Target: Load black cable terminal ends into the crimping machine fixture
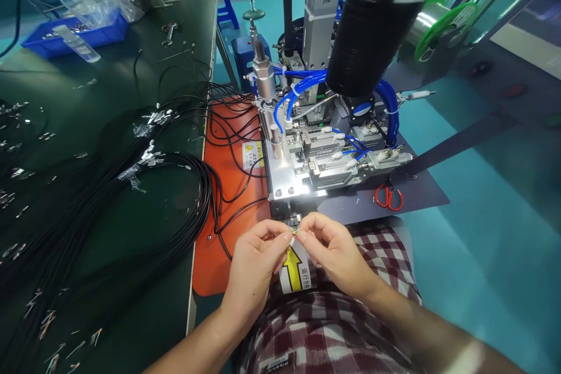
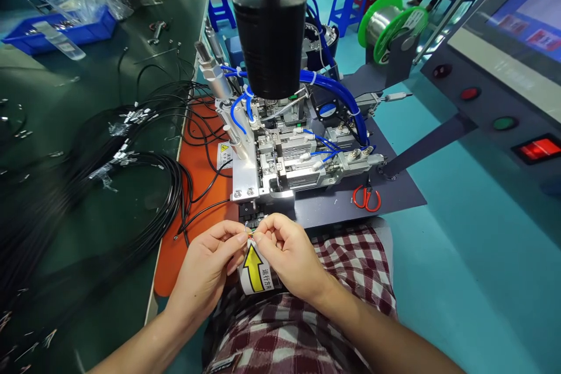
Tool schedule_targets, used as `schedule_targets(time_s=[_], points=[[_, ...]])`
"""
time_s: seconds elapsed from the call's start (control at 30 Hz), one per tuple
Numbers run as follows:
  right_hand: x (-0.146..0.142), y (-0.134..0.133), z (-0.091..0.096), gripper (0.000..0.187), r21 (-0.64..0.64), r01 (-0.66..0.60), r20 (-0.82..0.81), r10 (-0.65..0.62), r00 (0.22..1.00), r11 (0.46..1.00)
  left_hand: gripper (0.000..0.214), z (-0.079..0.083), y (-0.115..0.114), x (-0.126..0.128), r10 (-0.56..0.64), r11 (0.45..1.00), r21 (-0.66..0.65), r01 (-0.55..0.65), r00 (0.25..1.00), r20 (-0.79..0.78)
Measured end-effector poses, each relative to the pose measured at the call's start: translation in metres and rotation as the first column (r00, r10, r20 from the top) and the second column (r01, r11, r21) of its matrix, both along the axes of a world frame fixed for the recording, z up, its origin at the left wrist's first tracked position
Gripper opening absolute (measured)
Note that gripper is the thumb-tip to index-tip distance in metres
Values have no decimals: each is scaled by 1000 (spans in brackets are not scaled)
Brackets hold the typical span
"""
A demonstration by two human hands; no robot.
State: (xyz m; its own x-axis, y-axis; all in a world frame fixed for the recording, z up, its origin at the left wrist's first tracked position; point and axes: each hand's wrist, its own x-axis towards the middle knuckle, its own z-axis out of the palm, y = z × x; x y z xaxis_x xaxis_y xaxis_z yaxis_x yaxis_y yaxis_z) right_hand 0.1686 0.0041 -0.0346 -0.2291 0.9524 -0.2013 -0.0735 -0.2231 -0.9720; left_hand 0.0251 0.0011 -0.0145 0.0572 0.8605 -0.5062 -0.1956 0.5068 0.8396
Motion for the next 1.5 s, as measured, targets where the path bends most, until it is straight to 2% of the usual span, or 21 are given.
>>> schedule_targets(time_s=[0.13,0.2,0.3,0.37,0.4,0.47,0.53,0.6,0.83,1.13,1.2,1.27,1.33,1.37,1.43,1.5], points=[[-1,0,1,20,-51,-5,-35,4,999,999,21,-1,0,1,11,1000,1,-11,1000,5],[-1,-2,1,17,33,10,33,-11,999,999,20,1,0,2,22,1000,7,-22,1000,10],[-1,-5,1,13,268,33,192,-86,978,963,20,4,0,3,50,999,4,-50,999,18],[-1,-7,0,12,318,36,219,-110,970,947,20,6,0,3,53,999,-4,-53,998,34],[-2,-6,0,12,278,43,189,-99,977,960,20,6,0,3,49,999,-8,-49,998,46],[-2,-5,-1,17,100,42,67,-49,997,994,20,6,0,2,38,999,-11,-37,997,72],[-3,-2,-1,24,-84,7,-76,-13,997,996,20,4,0,1,26,1000,-6,-25,996,91],[-3,1,1,29,-165,-14,-156,-12,988,986,20,3,0,0,16,1000,3,-17,996,89],[2,5,8,26,-103,1,-109,-13,994,995,22,4,1,-1,4,1000,27,-4,999,33],[9,12,11,22,-186,-116,-138,90,986,976,21,5,0,0,-32,997,70,34,999,-23],[12,12,12,20,-130,-108,-83,98,992,986,21,6,1,0,-50,997,59,52,998,-33],[14,11,13,16,70,-77,61,73,996,995,22,6,1,-1,-74,997,30,75,997,-33],[17,10,14,12,301,-87,196,27,980,950,23,6,1,-3,-96,995,-1,96,995,-27],[17,10,13,11,358,-101,228,18,973,928,23,6,1,-3,-103,995,-12,103,994,-23],[16,11,10,12,308,-97,196,37,980,946,23,5,1,-4,-102,995,-23,101,995,-10],[13,11,6,15,134,-73,83,62,995,988,22,4,1,-4,-91,996,-23,91,996,8]])
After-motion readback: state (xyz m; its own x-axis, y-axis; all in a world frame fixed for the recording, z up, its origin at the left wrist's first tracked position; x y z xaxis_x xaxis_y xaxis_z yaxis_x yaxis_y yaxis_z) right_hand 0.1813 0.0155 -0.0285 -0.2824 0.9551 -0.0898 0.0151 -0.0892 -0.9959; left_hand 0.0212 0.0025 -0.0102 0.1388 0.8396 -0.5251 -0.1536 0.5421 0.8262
